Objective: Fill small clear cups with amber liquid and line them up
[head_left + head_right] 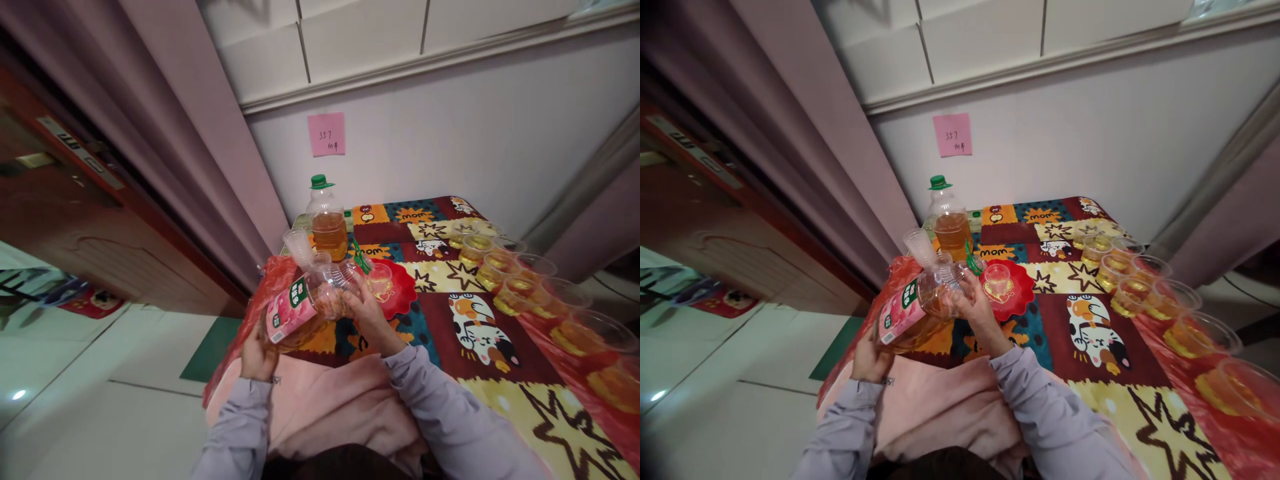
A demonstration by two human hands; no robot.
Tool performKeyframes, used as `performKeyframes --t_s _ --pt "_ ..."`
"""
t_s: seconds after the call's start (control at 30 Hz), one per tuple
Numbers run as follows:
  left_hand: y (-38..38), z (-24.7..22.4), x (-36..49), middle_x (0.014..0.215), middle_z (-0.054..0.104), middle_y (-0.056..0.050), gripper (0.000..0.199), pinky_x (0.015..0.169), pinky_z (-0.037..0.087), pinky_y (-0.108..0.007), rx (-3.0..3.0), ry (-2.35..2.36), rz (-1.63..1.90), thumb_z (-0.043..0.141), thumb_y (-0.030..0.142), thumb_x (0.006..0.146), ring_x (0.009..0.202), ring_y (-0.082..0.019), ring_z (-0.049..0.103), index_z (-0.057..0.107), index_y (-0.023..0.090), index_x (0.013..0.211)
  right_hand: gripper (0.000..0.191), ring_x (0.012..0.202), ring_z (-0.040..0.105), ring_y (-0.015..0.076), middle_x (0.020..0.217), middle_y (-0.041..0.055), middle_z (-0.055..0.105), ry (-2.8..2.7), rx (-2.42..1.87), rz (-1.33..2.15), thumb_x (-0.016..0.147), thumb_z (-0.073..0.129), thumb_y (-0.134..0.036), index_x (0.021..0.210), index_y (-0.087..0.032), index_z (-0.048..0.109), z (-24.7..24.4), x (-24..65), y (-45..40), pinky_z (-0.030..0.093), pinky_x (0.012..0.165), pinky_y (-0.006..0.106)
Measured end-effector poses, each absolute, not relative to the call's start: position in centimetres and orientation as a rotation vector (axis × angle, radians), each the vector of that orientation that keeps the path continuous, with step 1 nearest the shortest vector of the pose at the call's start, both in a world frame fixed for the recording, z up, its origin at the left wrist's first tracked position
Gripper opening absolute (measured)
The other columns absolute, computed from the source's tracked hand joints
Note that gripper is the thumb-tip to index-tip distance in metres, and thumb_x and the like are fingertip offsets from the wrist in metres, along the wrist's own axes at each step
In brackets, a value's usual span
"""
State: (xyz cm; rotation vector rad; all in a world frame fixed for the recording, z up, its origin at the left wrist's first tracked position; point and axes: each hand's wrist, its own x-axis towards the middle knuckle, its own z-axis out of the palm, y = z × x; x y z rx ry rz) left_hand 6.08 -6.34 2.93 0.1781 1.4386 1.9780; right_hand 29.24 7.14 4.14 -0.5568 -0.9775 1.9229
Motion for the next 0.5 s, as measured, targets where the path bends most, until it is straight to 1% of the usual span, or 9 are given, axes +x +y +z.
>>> performKeyframes --t_s 0.13,0.2,0.27,0.33,0.43,0.5 --pt "-6.2 1.4 6.8 0.147 0.082 -0.014 0.040 0.128 0.055 -0.054 0.218 1.381 2.028 0.081 0.044 0.100 0.157 -0.038 0.063 0.083 0.023 0.133 0.104 0.134 0.077 0.0339 0.144 0.0104 0.078 -0.965 -0.564 1.959 0.079 0.099 -0.064 0.168 -0.035 0.054 4.2 29.4 7.2 0.068 0.105 0.047" --pt "-6.2 0.9 7.0 0.153 0.079 -0.014 0.048 0.132 0.052 -0.053 0.261 1.372 2.058 0.086 0.047 0.096 0.160 -0.039 0.060 0.082 0.023 0.137 0.109 0.127 0.080 0.0323 0.140 0.0090 0.079 -0.961 -0.564 2.002 0.081 0.098 -0.067 0.172 -0.038 0.046 4.3 29.5 7.2 0.070 0.097 0.045" --pt "-6.2 0.7 7.2 0.159 0.075 -0.013 0.054 0.135 0.048 -0.054 0.304 1.370 2.083 0.090 0.049 0.092 0.161 -0.040 0.058 0.081 0.023 0.140 0.113 0.116 0.083 0.0301 0.138 0.0072 0.080 -0.958 -0.569 2.052 0.084 0.094 -0.069 0.177 -0.042 0.035 4.4 29.7 7.1 0.071 0.089 0.044" --pt "-6.1 0.6 7.3 0.163 0.072 -0.013 0.057 0.137 0.045 -0.054 0.344 1.373 2.093 0.090 0.053 0.091 0.162 -0.039 0.057 0.081 0.026 0.141 0.115 0.106 0.084 0.0279 0.137 0.0060 0.080 -0.964 -0.592 2.086 0.087 0.092 -0.070 0.179 -0.045 0.028 4.4 29.9 7.1 0.072 0.082 0.042" --pt "-6.1 0.7 7.7 0.164 0.071 -0.013 0.058 0.138 0.044 -0.054 0.390 1.382 2.083 0.092 0.058 0.090 0.163 -0.040 0.056 0.082 0.029 0.139 0.115 0.096 0.083 0.0259 0.133 0.0061 0.080 -0.969 -0.636 2.093 0.087 0.091 -0.072 0.179 -0.044 0.028 4.3 30.1 7.0 0.071 0.073 0.039" --pt "-6.0 0.9 7.9 0.164 0.071 -0.013 0.062 0.139 0.043 -0.056 0.413 1.386 2.075 0.095 0.058 0.087 0.165 -0.041 0.054 0.082 0.030 0.141 0.111 0.096 0.082 0.0263 0.135 0.0072 0.079 -0.956 -0.646 2.078 0.088 0.090 -0.071 0.178 -0.043 0.032 4.3 30.2 7.0 0.070 0.070 0.038"
